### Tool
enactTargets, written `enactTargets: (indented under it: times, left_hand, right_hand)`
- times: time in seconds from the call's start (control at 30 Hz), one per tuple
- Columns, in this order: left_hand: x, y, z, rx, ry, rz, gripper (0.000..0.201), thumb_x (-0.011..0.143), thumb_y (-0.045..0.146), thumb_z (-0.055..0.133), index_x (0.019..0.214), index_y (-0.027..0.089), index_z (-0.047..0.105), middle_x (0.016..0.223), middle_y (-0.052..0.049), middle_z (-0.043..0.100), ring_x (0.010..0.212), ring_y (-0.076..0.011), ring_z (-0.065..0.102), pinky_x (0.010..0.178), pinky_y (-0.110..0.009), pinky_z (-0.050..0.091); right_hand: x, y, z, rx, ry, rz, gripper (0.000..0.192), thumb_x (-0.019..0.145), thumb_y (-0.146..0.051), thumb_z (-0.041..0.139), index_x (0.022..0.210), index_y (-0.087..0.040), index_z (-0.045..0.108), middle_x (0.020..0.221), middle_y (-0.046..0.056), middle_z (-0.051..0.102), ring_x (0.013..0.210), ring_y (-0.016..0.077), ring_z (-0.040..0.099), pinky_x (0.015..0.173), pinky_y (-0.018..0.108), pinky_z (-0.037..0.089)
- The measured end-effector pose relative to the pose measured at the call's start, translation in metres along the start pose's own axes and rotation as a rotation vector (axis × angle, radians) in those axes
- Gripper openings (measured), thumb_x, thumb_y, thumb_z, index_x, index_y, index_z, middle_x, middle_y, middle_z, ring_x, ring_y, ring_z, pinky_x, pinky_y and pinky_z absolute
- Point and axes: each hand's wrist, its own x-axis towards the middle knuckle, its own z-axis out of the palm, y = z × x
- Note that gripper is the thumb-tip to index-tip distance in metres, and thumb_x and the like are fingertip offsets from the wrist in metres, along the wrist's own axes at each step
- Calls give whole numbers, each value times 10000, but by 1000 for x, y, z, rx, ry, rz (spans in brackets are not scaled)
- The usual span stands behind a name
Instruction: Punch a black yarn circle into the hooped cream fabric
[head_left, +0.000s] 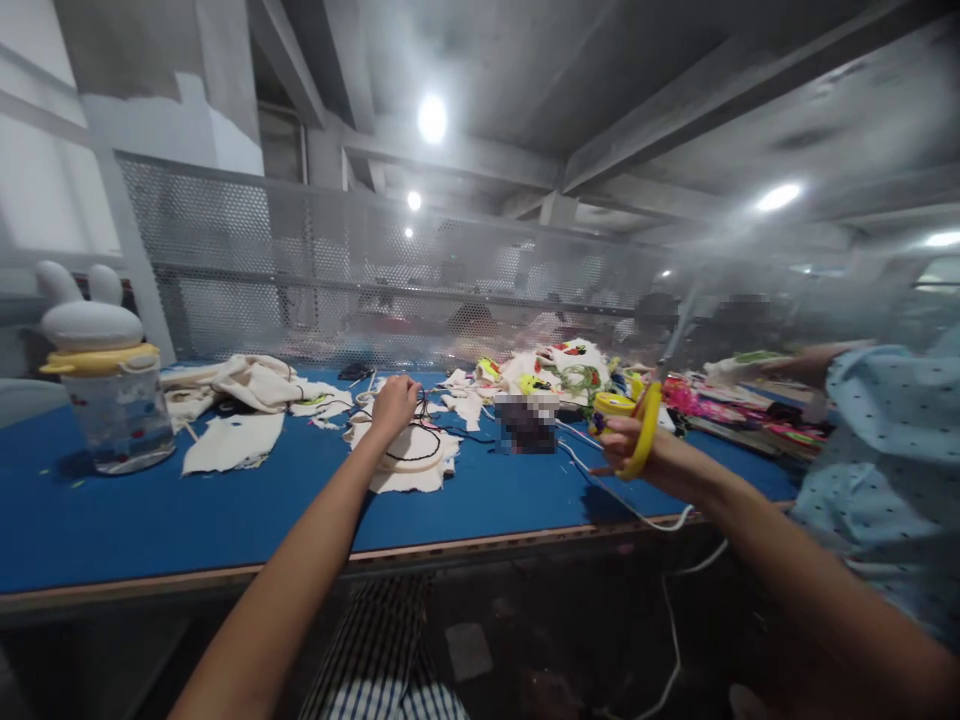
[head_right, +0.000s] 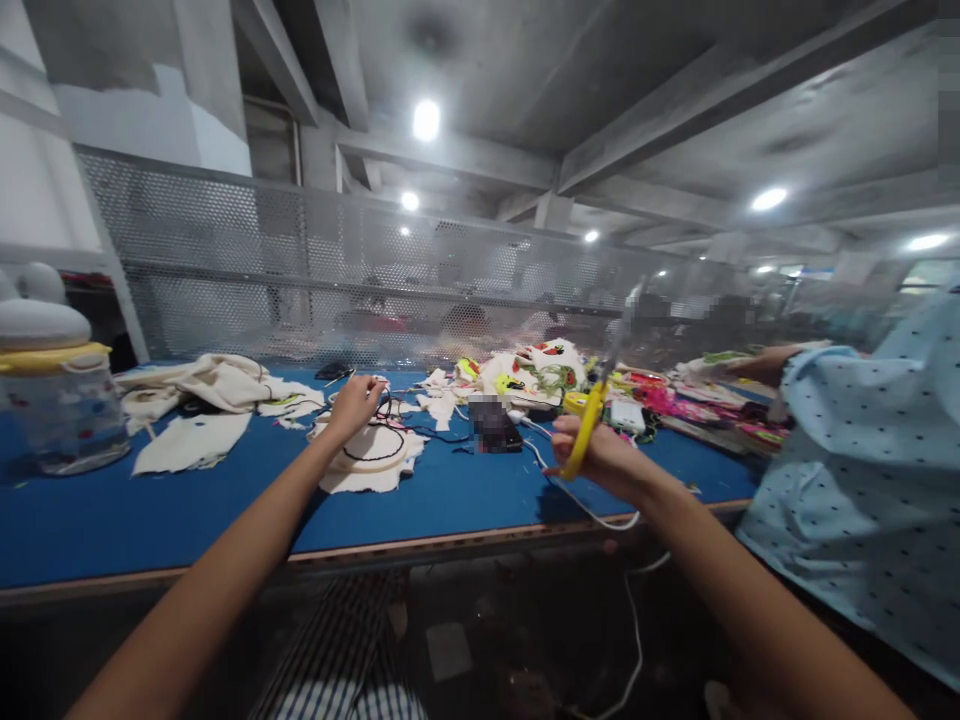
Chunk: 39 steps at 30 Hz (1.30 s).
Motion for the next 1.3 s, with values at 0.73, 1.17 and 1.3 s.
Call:
enactTargets:
  times: [0.73, 1.17, 1.3]
  left_hand:
    - [-6, 2, -20, 327, -23, 111, 302, 940, 332, 403, 1069, 145, 603, 1049, -127, 583, 873, -246, 635, 665, -289, 438]
    - [-5, -5, -29, 278, 16, 155, 264, 911, 360, 470, 995, 206, 668, 1002, -91, 561, 810, -206, 615, 645, -272, 406]
    - [-6, -1, -29, 264, 2, 171, 250, 905, 358, 486, 992, 215, 673, 1003, -81, 569, 801, -193, 609, 643, -266, 405]
  right_hand:
    - [3, 22, 102, 69, 51, 156, 483, 672, -597, 649, 616, -220, 352, 386, -105, 327, 337, 59, 327, 463, 246, 469]
    - [14, 19, 82, -1271, 232, 91, 826, 675, -764, 498, 1154, -95, 421, 1007, 237, 647, 919, 380, 631, 703, 398, 478]
    - [12, 12, 90, -1458, 199, 66, 893, 694, -779, 452, 1200, -45, 390, 984, 249, 655, 968, 394, 621, 753, 423, 471]
